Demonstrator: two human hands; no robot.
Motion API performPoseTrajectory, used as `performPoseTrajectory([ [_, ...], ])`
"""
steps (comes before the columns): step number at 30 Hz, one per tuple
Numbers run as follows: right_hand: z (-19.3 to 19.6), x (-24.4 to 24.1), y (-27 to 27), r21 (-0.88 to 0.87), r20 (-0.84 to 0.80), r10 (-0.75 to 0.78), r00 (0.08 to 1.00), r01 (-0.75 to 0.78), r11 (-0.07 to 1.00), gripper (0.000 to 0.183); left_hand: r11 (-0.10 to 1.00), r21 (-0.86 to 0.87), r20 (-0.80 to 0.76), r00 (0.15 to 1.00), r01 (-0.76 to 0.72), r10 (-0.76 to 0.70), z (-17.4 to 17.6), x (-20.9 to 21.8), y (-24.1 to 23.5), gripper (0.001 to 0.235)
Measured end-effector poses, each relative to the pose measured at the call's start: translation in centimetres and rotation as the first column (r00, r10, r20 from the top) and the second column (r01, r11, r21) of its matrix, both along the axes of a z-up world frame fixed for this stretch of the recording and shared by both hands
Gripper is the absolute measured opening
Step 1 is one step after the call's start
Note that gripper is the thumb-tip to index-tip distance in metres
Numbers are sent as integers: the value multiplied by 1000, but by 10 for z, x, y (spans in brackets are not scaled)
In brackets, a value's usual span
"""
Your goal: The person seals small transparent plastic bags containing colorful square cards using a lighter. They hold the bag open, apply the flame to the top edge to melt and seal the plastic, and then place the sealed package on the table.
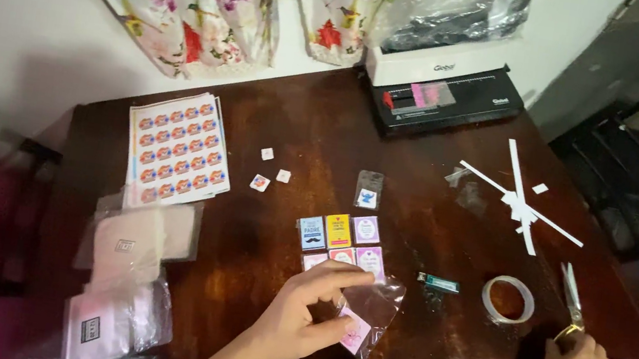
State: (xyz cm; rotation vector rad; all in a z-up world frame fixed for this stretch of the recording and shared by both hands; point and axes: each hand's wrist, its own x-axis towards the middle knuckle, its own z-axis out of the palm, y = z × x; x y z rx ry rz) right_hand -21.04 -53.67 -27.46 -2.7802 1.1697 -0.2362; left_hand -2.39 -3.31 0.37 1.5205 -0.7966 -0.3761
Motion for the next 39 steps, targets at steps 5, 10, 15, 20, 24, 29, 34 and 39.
performPoseTrajectory([
  [5, -40, -21, -39, -48, 99, 10, 995, -5, 999, 52, 999, 10, 16, 999, 43, -43, 3, 3, -4, 59],
  [10, -25, -16, -61, 106, -228, -206, 952, 234, 966, 72, 999, 21, 1, 999, 38, -38, 2, 4, -2, 58],
  [15, 17, 13, -48, -49, -753, -263, 603, 347, 936, 71, 1000, -15, 67, 998, 23, -22, 7, 5, 1, 57],
  [20, -110, -56, -142, -51, -672, -126, 729, 124, 991, 56, 1000, -22, 91, 996, 11, -9, 15, 10, 6, 59],
  [24, -98, -50, -158, 315, -376, 361, 854, -248, 916, 43, 999, -17, 72, 997, 29, -28, 20, 16, 18, 60],
  [29, -29, -25, -140, 642, 530, 741, 412, -766, -33, 32, 998, -16, 82, 995, 57, -56, 20, 22, 26, 60],
  [34, 136, 28, 30, 476, 632, 748, 200, -863, -171, 29, 996, -32, 115, 990, 82, -78, 21, 23, 26, 62],
  [39, 222, 66, 95, 810, -96, 881, 464, -478, 340, 23, 997, -3, 64, 995, 80, -80, 29, 17, 28, 63],
])
